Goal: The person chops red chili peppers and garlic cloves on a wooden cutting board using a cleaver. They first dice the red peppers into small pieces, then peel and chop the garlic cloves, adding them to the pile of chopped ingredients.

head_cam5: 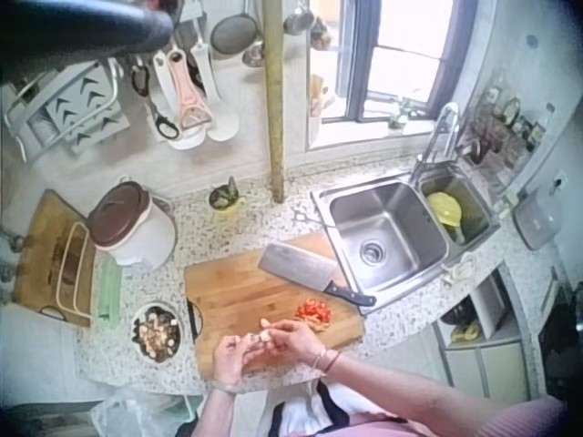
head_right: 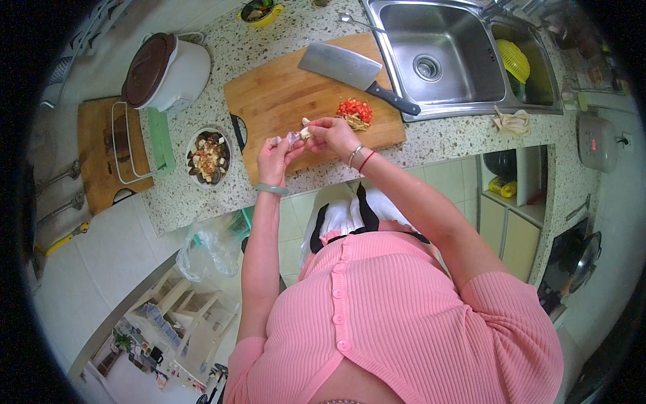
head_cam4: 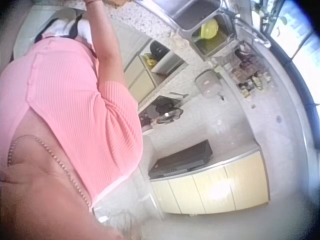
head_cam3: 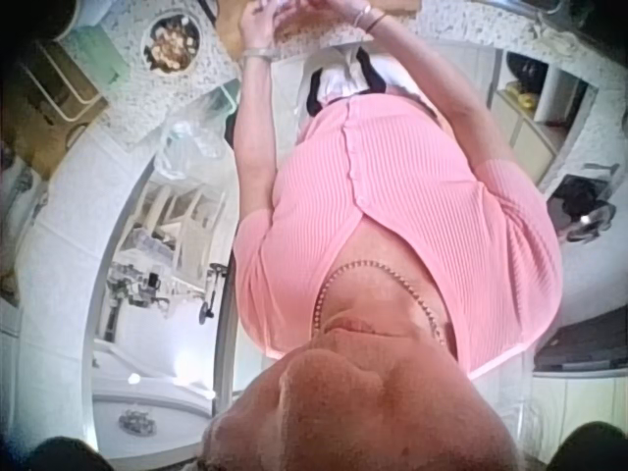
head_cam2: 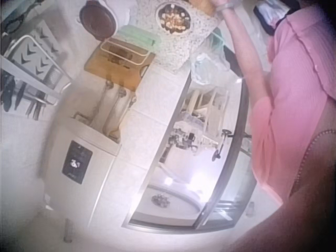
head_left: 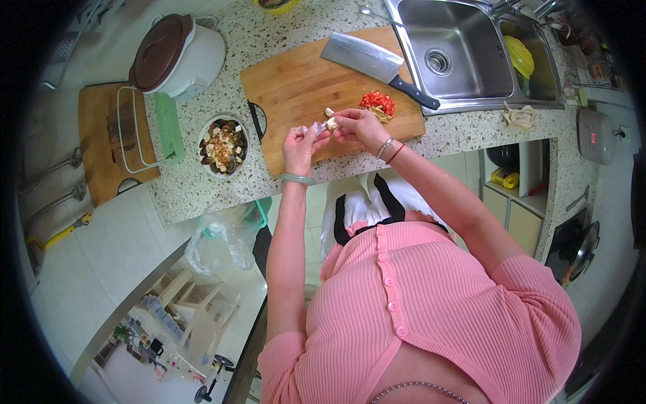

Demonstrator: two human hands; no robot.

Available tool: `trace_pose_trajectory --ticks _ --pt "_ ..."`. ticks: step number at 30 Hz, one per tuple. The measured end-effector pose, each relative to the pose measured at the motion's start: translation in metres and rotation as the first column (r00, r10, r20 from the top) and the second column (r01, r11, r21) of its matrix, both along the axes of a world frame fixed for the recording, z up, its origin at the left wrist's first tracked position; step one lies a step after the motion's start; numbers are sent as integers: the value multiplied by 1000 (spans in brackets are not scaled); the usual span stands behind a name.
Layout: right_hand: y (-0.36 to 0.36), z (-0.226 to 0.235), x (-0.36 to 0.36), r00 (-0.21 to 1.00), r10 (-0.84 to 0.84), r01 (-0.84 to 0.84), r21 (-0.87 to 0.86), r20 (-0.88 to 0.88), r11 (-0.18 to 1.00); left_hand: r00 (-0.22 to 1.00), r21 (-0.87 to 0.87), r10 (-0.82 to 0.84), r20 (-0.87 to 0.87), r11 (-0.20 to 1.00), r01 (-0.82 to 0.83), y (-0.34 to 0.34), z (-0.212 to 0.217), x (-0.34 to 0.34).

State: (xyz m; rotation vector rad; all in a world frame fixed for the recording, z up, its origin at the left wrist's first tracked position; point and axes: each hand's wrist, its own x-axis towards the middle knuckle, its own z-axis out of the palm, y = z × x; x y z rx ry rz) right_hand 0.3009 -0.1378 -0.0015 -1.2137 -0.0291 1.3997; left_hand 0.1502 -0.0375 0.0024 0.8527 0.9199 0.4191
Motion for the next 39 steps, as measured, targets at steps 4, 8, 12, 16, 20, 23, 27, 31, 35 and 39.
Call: trace_pose_trajectory --ticks 4,8,12,16,20,23,27,31,35,39 --pt "0 1 1 999 -22 23 21 -43 1000 998 74 -31 -50 997 34 -2 -1 0" --pt "3 0 -1 999 -31 31 39 14 999 997 99 -78 9 992 76 -3 -3 0" --pt "5 1 -2 997 -19 19 7 79 1000 995 55 -97 -2 994 97 -5 2 7" --pt "8 3 -5 985 -8 5 17 172 1000 994 111 -95 -62 989 102 -8 -4 6" --pt "10 2 -7 946 25 -35 26 325 999 994 205 -79 -77 974 93 -8 -5 6" --pt "9 0 -7 943 6 -28 62 333 998 988 234 -97 -123 964 124 -8 0 6" --pt "8 4 -8 975 -12 1 47 223 999 983 292 -116 -142 944 153 -9 3 7" --pt "9 7 -7 992 -11 9 20 125 1000 982 399 -97 -160 904 154 -12 -3 5" --pt "9 4 -11 994 -21 20 9 108 1000 986 411 -36 -165 906 102 -17 -6 8" --pt "10 3 -15 993 -59 55 35 107 998 1000 187 3 -20 982 1 -12 -16 3"
